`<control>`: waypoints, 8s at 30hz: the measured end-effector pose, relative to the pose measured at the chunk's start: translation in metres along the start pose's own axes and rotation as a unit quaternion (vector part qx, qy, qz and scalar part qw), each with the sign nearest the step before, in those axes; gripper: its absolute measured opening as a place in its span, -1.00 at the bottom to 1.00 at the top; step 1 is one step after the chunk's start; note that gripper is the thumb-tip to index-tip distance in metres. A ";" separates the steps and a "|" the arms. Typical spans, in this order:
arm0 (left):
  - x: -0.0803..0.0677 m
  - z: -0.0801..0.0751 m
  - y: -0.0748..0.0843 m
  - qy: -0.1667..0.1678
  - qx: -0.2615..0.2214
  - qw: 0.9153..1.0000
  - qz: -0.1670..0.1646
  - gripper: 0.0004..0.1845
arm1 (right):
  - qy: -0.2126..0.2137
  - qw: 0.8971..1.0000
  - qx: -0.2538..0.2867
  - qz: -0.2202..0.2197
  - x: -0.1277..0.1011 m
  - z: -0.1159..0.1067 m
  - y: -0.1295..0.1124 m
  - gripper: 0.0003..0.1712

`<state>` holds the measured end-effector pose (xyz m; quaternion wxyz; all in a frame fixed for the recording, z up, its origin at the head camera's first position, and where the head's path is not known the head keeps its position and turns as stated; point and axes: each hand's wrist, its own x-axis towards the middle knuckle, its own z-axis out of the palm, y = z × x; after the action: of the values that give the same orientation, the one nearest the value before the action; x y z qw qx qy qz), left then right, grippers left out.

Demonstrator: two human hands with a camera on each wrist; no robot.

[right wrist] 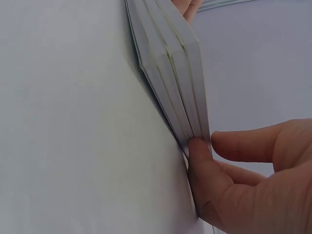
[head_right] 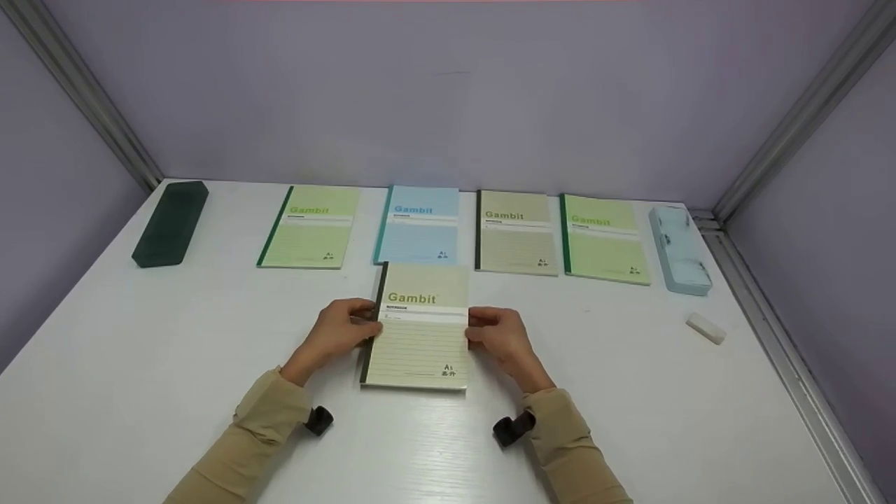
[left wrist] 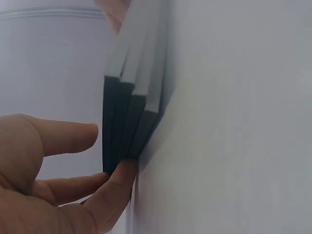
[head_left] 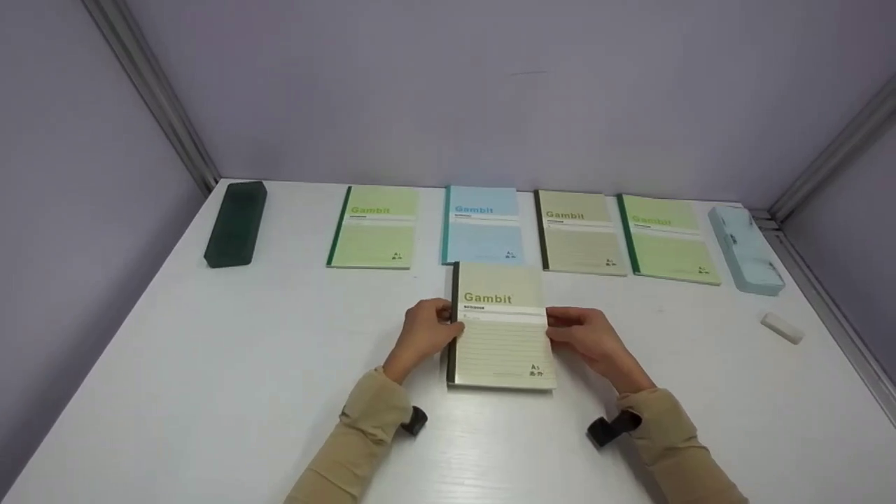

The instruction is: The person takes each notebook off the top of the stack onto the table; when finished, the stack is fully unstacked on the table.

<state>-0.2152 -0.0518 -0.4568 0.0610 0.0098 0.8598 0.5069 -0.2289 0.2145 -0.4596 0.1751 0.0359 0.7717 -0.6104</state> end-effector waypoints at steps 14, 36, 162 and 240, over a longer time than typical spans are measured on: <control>0.007 -0.003 0.000 -0.017 -0.009 1.000 -0.007 -0.62 | 0.000 0.996 -0.093 -0.004 -0.005 0.000 -0.006 -0.34; 0.013 -0.003 0.001 -0.021 0.014 1.000 0.002 -0.74 | 0.031 0.977 -0.213 0.007 -0.009 0.001 -0.012 -0.32; -0.045 -0.147 -0.073 0.056 0.098 0.978 -0.175 -0.48 | 0.028 0.978 -0.204 0.005 -0.009 -0.004 -0.010 -0.40; -0.005 0.001 0.006 0.004 0.086 0.996 -0.013 -0.70 | 0.068 0.985 -0.157 0.012 0.004 0.013 -0.012 -0.51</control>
<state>-0.2100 -0.0487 -0.4518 0.0633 0.0022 0.9005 0.4303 -0.2335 0.1988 -0.4519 0.1332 0.0581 0.8677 -0.4754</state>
